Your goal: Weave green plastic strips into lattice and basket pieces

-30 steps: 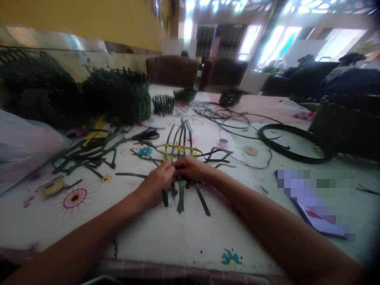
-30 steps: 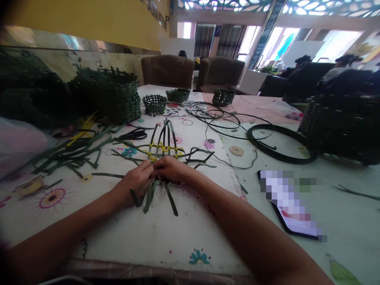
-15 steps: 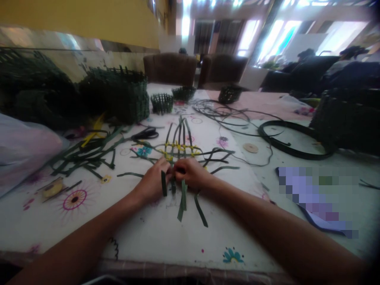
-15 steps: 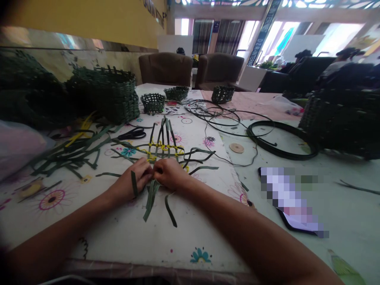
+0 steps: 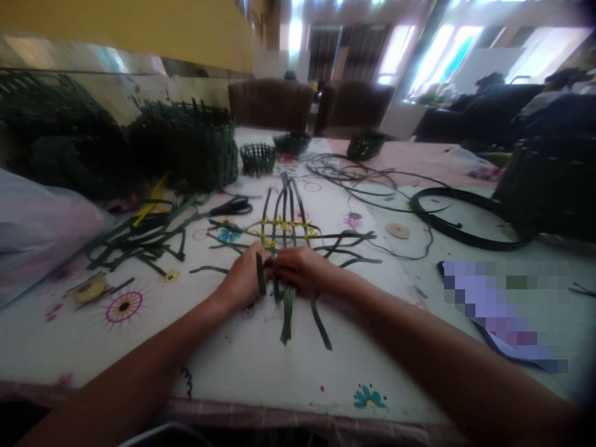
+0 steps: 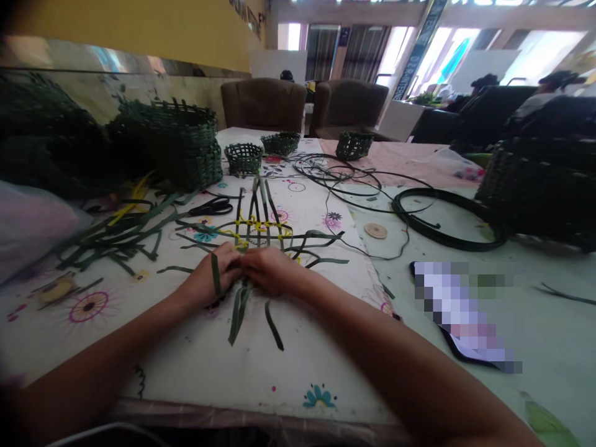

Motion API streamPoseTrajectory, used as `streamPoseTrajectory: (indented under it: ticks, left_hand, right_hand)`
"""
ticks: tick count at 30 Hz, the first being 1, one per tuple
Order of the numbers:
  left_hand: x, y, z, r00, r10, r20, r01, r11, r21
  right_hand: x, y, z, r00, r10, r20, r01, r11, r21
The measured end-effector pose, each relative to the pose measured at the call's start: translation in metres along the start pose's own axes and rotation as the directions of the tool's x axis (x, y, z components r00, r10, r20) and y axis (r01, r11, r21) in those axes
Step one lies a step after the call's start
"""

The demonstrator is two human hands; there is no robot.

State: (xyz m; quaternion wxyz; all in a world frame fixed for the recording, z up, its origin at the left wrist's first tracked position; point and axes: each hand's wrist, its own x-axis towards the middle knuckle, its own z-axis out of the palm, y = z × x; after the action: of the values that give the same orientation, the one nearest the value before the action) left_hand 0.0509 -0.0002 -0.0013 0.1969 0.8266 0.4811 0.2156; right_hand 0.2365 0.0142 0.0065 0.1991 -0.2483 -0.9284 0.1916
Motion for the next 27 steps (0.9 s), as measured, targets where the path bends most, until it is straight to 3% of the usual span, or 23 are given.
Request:
streamPoseTrajectory:
  ticks: [4,10,13,21,27]
  left_hand:
    - [0.000,0.001,-0.002,0.998,-0.017,-0.067,0.013,0.998,-0.054]
    - [0.002,0.001,-0.003,0.988,-0.073,-0.139,0.049,0.985,-0.166]
    - [0.002,0.001,-0.001,0.980,-0.071,-0.187,0.039,0.985,-0.170]
    - [0.002,0.001,0.000,0.972,-0.095,-0.215,0.061,0.985,-0.160]
    - [0.003,0.000,0.002,0.972,-0.124,-0.201,0.091,0.982,-0.166]
  right_hand:
    - [0.000,0.012,-0.009,1.000,0.013,0.020,-0.017,0.983,0.181]
    - [0.004,0.009,-0.011,0.990,-0.137,0.041,0.131,0.983,0.124]
    - [0.007,0.004,-0.012,0.983,-0.156,0.094,0.151,0.987,0.059]
    - [0.016,-0.010,-0.019,0.965,0.035,0.260,-0.012,0.996,-0.091]
    - [0.022,-0.029,-0.027,0.901,0.185,0.392,-0.102,0.969,-0.223]
